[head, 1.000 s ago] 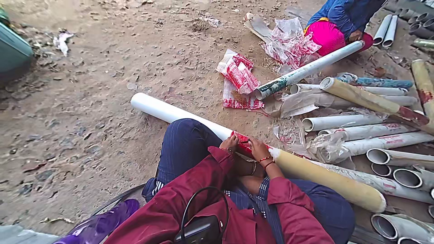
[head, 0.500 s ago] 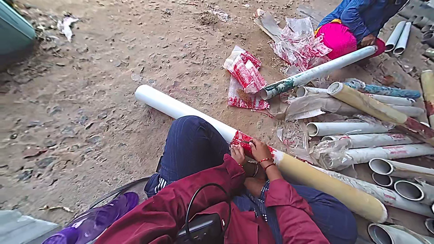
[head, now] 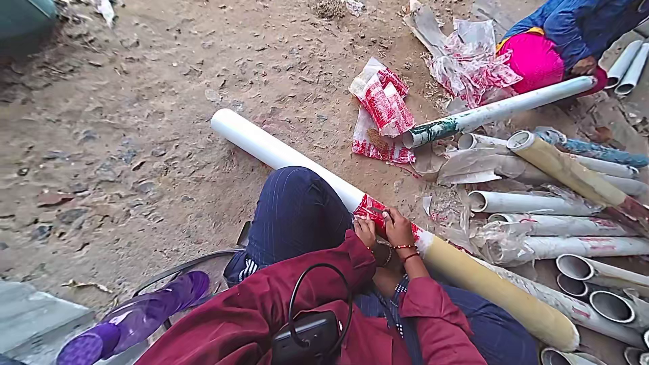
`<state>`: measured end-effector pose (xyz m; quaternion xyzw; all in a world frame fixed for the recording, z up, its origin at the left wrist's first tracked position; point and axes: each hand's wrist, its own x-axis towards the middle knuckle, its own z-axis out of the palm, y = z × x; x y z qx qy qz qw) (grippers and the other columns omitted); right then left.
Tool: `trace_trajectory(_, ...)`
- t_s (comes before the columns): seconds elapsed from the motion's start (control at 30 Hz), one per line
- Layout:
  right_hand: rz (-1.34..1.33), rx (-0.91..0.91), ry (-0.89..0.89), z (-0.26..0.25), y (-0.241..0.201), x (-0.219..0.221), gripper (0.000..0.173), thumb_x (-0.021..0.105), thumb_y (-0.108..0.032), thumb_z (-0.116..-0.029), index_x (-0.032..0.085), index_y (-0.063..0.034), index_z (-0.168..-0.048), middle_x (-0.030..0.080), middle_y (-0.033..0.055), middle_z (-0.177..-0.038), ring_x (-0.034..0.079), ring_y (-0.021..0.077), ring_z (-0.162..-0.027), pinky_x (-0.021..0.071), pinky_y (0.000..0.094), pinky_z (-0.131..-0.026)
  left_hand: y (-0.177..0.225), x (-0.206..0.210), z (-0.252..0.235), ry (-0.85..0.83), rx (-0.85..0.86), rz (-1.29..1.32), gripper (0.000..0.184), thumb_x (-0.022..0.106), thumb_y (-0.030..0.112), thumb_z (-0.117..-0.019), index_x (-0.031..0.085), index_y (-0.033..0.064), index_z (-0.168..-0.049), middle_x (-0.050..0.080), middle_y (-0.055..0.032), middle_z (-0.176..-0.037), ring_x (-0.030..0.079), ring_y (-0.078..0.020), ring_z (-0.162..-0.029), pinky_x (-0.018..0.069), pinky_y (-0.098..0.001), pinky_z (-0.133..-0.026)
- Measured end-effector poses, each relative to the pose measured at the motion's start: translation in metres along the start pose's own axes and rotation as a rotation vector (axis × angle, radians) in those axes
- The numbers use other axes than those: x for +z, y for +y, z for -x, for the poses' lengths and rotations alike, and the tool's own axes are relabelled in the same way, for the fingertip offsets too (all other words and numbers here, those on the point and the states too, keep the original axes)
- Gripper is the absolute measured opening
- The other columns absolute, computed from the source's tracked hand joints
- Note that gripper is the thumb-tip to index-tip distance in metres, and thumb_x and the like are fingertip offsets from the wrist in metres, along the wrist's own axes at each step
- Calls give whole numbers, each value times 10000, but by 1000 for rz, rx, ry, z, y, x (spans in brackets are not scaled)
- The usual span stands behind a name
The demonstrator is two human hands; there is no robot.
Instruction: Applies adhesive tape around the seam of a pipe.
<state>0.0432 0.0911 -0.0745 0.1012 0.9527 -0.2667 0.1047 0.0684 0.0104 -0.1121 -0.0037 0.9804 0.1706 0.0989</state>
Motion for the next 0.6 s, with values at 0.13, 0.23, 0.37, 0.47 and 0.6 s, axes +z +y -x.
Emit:
trace_trajectory(0.13,105,6,-48,0,-9,-1,331,470,-130,-1085,673,35,-1288,729,259,-1167,702,446,-1101,510,599,-962,10,7,0,206,-115,80,285,475,-109,-959,663,-212,-1148,714,-329,-1132,722,-408,-1070,522,-359,-982)
trace_trajectory(0.23,85,-15,-46,-1,-6,2,325,489,-120,-1077,679,42,-1285,726,259,-1188,699,437,-1124,505,594,-985,9,-7,-1,-69,-134,143,361,383,-81,-1028,558,-210,-1315,622,-332,-1341,616,-410,-1280,423,-371,-1119)
trace_trajectory(0.37,-13,29,-116,-10,0,-2,321,497,-113,-1076,677,51,-1284,720,249,-1206,688,397,-1149,479,555,-1037,9,-19,-3,-170,-113,79,369,371,-65,-1036,550,-214,-1322,614,-331,-1354,601,-396,-1304,414,-353,-1121)
trace_trajectory(0.47,-51,51,-111,-15,6,0,312,501,-128,-1076,681,37,-1270,734,231,-1122,706,363,-1039,506,527,-971,-1,8,-6,-8,57,-77,321,432,-62,-1010,652,-174,-1215,708,-290,-1208,690,-391,-1160,501,-407,-1009)
trace_trajectory(0.6,-77,46,-9,-9,6,8,304,513,-125,-1066,692,34,-1252,741,242,-1105,713,401,-1044,506,583,-955,5,22,-5,326,-8,-142,243,529,-74,-932,760,-105,-1001,779,-206,-942,763,-344,-896,575,-405,-828)
